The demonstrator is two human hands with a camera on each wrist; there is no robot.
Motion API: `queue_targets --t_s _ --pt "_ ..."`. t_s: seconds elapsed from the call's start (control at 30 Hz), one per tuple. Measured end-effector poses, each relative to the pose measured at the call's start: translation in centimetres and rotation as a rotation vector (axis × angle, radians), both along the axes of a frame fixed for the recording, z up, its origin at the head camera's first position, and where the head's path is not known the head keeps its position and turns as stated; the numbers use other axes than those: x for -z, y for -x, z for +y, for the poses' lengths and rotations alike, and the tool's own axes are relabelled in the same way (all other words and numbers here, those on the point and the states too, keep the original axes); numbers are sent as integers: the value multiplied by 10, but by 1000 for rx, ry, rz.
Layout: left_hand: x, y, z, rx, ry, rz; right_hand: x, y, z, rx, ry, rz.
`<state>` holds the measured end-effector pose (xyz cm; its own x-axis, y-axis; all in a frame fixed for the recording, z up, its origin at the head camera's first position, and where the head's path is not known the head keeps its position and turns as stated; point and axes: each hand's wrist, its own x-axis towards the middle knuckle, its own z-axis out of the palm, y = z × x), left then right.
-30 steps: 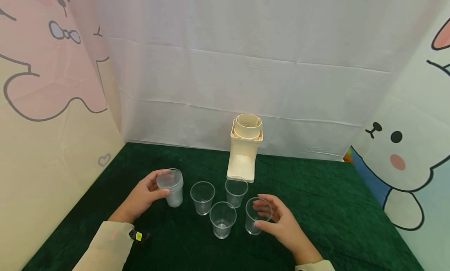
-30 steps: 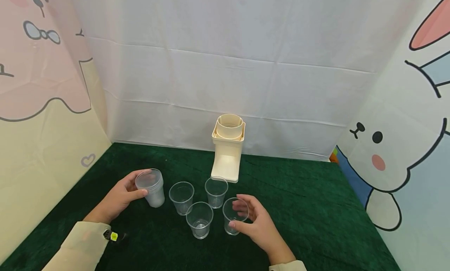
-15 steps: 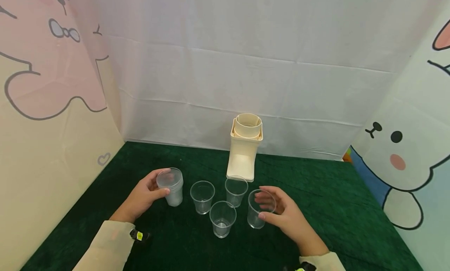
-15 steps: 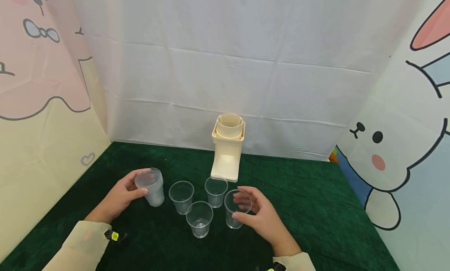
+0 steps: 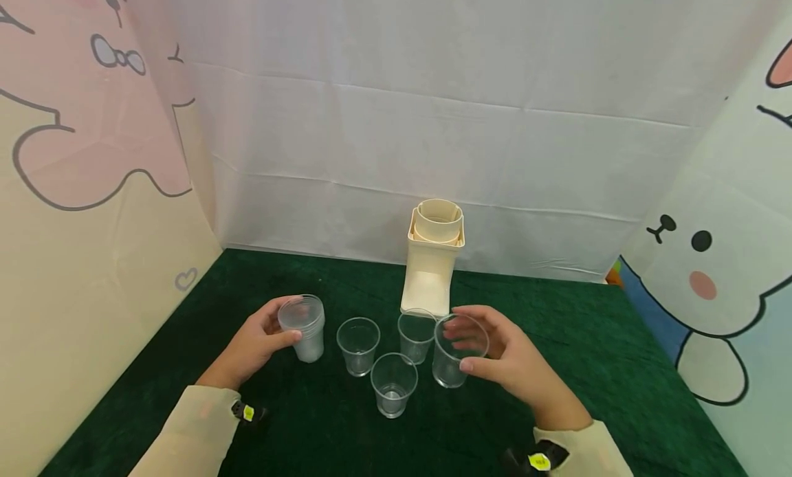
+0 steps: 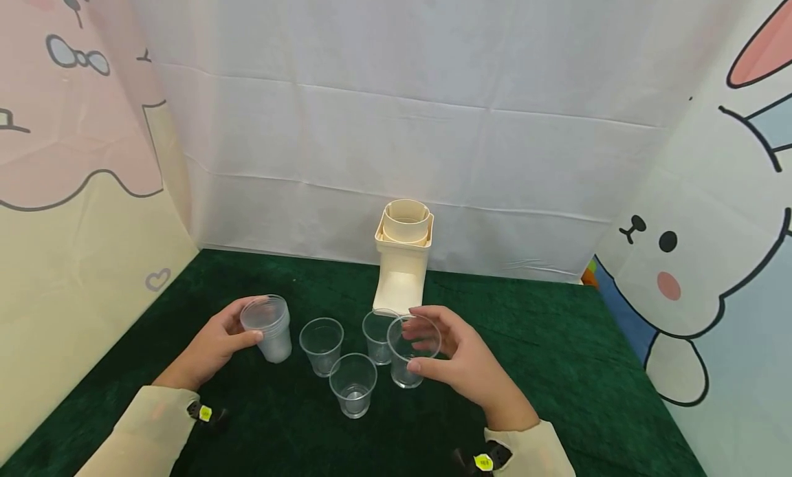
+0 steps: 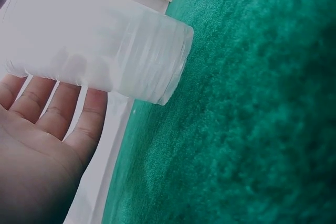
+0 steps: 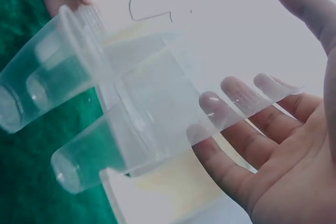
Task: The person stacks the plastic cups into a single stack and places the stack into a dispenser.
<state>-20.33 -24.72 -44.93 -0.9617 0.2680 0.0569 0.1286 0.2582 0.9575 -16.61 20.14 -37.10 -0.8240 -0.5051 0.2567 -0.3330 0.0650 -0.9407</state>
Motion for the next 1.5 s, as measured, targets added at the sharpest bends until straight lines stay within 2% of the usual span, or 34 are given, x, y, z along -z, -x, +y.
queue_targets --t_s 0.2,0.4,0.6,0.83,1.3,1.5 --pt "-1 0 1 -4 5 1 -15 5 -14 15 -12 47" --pt "0 -1 1 -9 10 1 -21 7 -30 34 16 67" --pt "-1 -1 1 -10 13 -4 -23 11 -46 60 42 50" --pt "-2 -1 0 -10 14 -8 -27 18 -68 37 63 37" --pt "-1 -1 1 1 19 3 -28 28 -109 88 3 -23" --pt "-1 -2 1 -5 22 9 -36 33 -132 124 -37 -38"
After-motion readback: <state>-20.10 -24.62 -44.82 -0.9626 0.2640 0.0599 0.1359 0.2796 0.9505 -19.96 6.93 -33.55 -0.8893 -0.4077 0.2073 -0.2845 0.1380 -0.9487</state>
